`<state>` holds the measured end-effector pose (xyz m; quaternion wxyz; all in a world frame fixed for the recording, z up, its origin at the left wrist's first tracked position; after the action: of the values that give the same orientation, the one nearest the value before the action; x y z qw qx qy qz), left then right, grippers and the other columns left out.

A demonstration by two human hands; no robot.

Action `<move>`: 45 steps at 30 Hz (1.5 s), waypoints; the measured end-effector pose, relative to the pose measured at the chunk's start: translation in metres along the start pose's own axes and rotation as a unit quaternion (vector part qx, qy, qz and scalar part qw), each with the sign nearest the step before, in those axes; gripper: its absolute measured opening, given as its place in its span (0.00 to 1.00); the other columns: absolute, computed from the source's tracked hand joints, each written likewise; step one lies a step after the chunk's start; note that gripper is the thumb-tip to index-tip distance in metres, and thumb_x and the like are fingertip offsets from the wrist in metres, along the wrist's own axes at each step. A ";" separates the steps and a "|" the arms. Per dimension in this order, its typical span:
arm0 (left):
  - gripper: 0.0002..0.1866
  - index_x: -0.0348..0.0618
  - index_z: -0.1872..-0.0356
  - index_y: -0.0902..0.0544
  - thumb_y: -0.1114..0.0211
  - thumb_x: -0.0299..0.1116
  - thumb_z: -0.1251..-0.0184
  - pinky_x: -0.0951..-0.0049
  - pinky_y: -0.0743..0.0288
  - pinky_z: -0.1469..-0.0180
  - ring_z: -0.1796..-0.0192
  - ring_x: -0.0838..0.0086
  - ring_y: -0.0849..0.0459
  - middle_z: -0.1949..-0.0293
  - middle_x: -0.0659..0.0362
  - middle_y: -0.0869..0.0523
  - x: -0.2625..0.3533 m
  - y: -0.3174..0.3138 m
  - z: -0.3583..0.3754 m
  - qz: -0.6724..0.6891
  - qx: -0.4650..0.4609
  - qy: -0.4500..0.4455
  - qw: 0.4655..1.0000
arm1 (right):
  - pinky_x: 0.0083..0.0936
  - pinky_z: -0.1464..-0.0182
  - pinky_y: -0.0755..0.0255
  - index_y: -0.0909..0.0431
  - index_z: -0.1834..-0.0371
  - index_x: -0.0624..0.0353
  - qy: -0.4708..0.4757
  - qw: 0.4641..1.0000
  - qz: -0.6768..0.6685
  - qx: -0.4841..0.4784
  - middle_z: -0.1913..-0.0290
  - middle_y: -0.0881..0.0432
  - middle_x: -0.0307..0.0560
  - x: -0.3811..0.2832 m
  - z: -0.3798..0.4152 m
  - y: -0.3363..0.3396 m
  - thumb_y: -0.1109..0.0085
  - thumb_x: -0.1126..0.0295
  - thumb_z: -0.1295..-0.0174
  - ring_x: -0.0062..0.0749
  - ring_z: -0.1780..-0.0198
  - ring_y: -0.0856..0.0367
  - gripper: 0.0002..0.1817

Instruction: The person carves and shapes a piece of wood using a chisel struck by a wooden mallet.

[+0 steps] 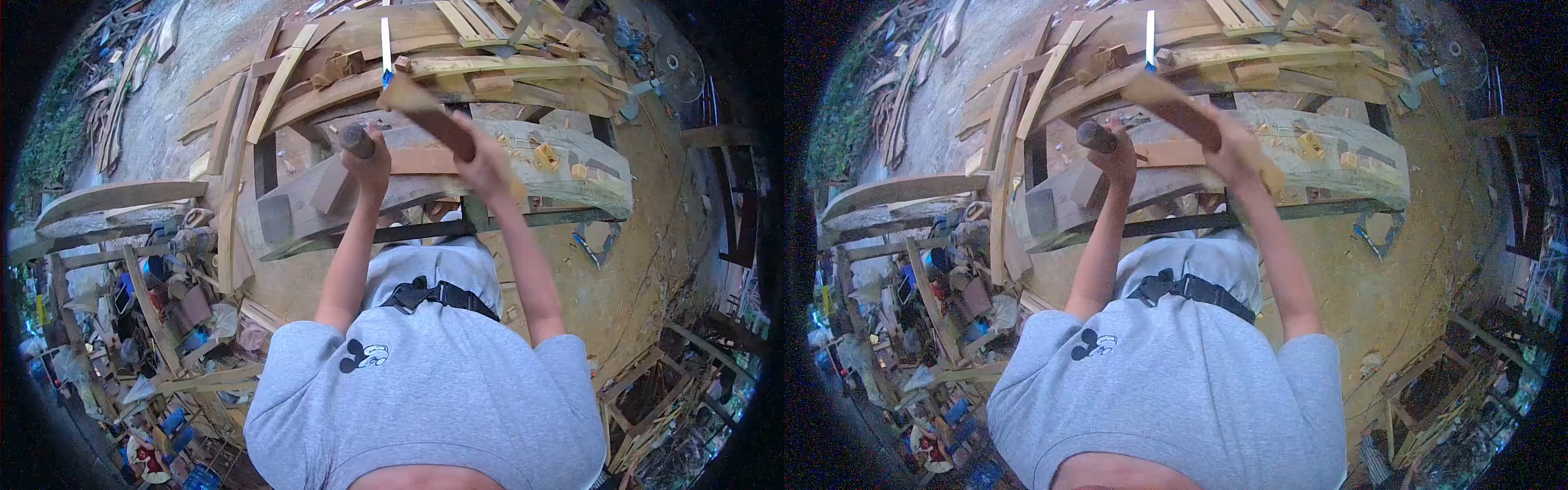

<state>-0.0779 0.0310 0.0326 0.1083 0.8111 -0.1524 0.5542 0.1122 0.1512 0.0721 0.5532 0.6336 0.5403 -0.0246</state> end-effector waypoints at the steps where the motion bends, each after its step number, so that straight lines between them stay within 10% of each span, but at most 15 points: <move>1: 0.07 0.36 0.80 0.24 0.40 0.26 0.45 0.80 0.35 0.77 0.80 0.85 0.29 0.85 0.64 0.26 0.002 0.001 0.002 0.000 0.018 0.004 1.000 | 0.32 0.54 0.29 0.29 0.50 0.54 0.046 0.996 -0.012 0.076 0.56 0.23 0.53 -0.024 -0.012 0.030 0.37 0.73 0.60 0.39 0.56 0.22 0.27; 9: 0.07 0.35 0.80 0.25 0.41 0.26 0.46 0.78 0.34 0.79 0.82 0.82 0.28 0.85 0.62 0.25 0.017 0.006 -0.001 -0.023 0.062 -0.056 0.996 | 0.24 0.57 0.31 0.31 0.53 0.62 0.129 0.945 -0.164 0.250 0.57 0.25 0.47 -0.140 -0.069 0.146 0.34 0.70 0.56 0.27 0.59 0.26 0.25; 11: 0.07 0.36 0.81 0.25 0.40 0.26 0.47 0.78 0.35 0.79 0.83 0.81 0.28 0.86 0.61 0.25 0.006 0.006 -0.002 0.005 0.071 -0.028 0.997 | 0.23 0.57 0.32 0.32 0.55 0.65 0.281 0.906 0.298 0.109 0.55 0.27 0.48 -0.186 -0.075 0.126 0.34 0.69 0.56 0.27 0.57 0.27 0.25; 13: 0.09 0.38 0.82 0.26 0.40 0.27 0.45 0.79 0.35 0.77 0.81 0.83 0.29 0.85 0.64 0.26 0.016 0.007 -0.004 -0.012 0.061 -0.034 0.997 | 0.24 0.58 0.31 0.32 0.51 0.60 0.300 0.880 0.341 0.139 0.55 0.26 0.46 -0.186 -0.087 0.136 0.33 0.74 0.61 0.29 0.58 0.26 0.29; 15: 0.10 0.41 0.83 0.27 0.41 0.29 0.43 0.80 0.35 0.74 0.79 0.84 0.30 0.83 0.67 0.26 0.018 0.007 -0.005 -0.031 0.051 -0.037 0.998 | 0.30 0.42 0.40 0.37 0.44 0.61 0.327 0.905 0.040 0.269 0.45 0.30 0.55 -0.179 -0.092 0.173 0.43 0.76 0.55 0.38 0.44 0.31 0.30; 16: 0.09 0.40 0.81 0.26 0.41 0.29 0.43 0.79 0.34 0.73 0.78 0.83 0.29 0.82 0.66 0.26 0.011 0.006 -0.006 -0.031 0.041 -0.020 0.998 | 0.24 0.58 0.30 0.31 0.49 0.49 0.156 0.935 -0.106 0.299 0.56 0.26 0.44 -0.146 -0.090 0.172 0.35 0.76 0.72 0.32 0.58 0.26 0.36; 20: 0.08 0.38 0.82 0.27 0.39 0.27 0.47 0.76 0.35 0.79 0.82 0.78 0.25 0.86 0.61 0.24 0.028 0.003 -0.004 -0.030 0.052 -0.100 0.993 | 0.32 0.57 0.29 0.31 0.49 0.55 0.144 0.965 -0.167 0.144 0.60 0.23 0.52 -0.126 -0.077 0.103 0.36 0.71 0.63 0.43 0.59 0.23 0.31; 22: 0.08 0.37 0.81 0.26 0.39 0.27 0.47 0.76 0.34 0.79 0.82 0.77 0.25 0.86 0.61 0.24 0.033 0.002 -0.002 -0.083 0.094 -0.199 0.972 | 0.32 0.58 0.29 0.31 0.49 0.51 0.477 0.833 0.280 0.025 0.59 0.25 0.51 -0.173 -0.045 0.045 0.35 0.71 0.67 0.41 0.59 0.24 0.33; 23: 0.08 0.37 0.81 0.26 0.40 0.27 0.47 0.76 0.34 0.79 0.82 0.77 0.25 0.86 0.60 0.24 0.043 0.002 0.006 -0.134 0.138 -0.292 0.937 | 0.32 0.58 0.29 0.31 0.49 0.51 0.472 0.834 0.283 0.028 0.59 0.25 0.51 -0.170 -0.049 0.048 0.35 0.71 0.67 0.41 0.59 0.24 0.33; 27: 0.07 0.35 0.78 0.25 0.39 0.28 0.47 0.76 0.32 0.76 0.80 0.77 0.24 0.84 0.59 0.23 0.020 0.005 -0.004 -0.068 0.035 -0.037 0.996 | 0.35 0.59 0.29 0.30 0.50 0.48 0.291 0.937 0.145 0.129 0.61 0.26 0.49 -0.178 -0.089 0.111 0.36 0.73 0.69 0.42 0.61 0.26 0.33; 30: 0.07 0.35 0.79 0.25 0.39 0.28 0.47 0.77 0.33 0.77 0.80 0.79 0.26 0.83 0.60 0.23 0.012 0.003 -0.001 -0.045 0.043 -0.042 0.997 | 0.31 0.59 0.29 0.29 0.52 0.49 0.119 0.906 -0.315 0.255 0.65 0.25 0.50 -0.134 -0.094 0.115 0.37 0.72 0.67 0.40 0.65 0.25 0.30; 34: 0.06 0.36 0.79 0.25 0.40 0.27 0.47 0.78 0.34 0.78 0.80 0.82 0.26 0.84 0.62 0.24 0.030 0.001 0.003 -0.024 0.061 -0.108 0.992 | 0.34 0.59 0.31 0.29 0.52 0.45 0.456 0.855 0.229 0.093 0.67 0.25 0.45 -0.179 -0.048 0.038 0.46 0.72 0.56 0.40 0.65 0.25 0.23; 37: 0.06 0.35 0.78 0.25 0.40 0.26 0.47 0.80 0.33 0.77 0.79 0.83 0.26 0.83 0.63 0.24 0.011 0.002 0.000 -0.011 0.010 -0.028 0.999 | 0.33 0.61 0.30 0.28 0.53 0.45 0.322 0.911 0.219 0.135 0.68 0.25 0.46 -0.182 -0.085 0.083 0.42 0.73 0.61 0.40 0.65 0.26 0.26; 43: 0.06 0.35 0.77 0.25 0.39 0.27 0.47 0.80 0.33 0.76 0.78 0.82 0.26 0.81 0.65 0.24 -0.013 0.008 0.002 0.027 0.039 0.059 0.997 | 0.34 0.63 0.30 0.29 0.52 0.48 0.111 0.893 -0.348 0.262 0.71 0.27 0.44 -0.127 -0.082 0.104 0.38 0.75 0.70 0.38 0.65 0.26 0.32; 45: 0.06 0.36 0.77 0.25 0.39 0.27 0.47 0.80 0.32 0.75 0.77 0.82 0.26 0.80 0.64 0.24 -0.004 0.004 0.000 0.061 0.068 -0.011 0.996 | 0.32 0.60 0.31 0.31 0.49 0.48 0.343 0.932 0.107 0.048 0.68 0.26 0.46 -0.169 -0.059 0.046 0.37 0.74 0.73 0.40 0.64 0.26 0.36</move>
<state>-0.0813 0.0275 0.0291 0.0170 0.8121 -0.1641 0.5597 0.0411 0.0925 0.2320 0.3029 0.6834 0.6239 0.2278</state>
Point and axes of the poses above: each hand's wrist, its own z-axis away from the middle knuckle, its own y-axis out of the back of the hand, x = y × z, the point moved 9 cm from there along -z, towards the middle knuckle
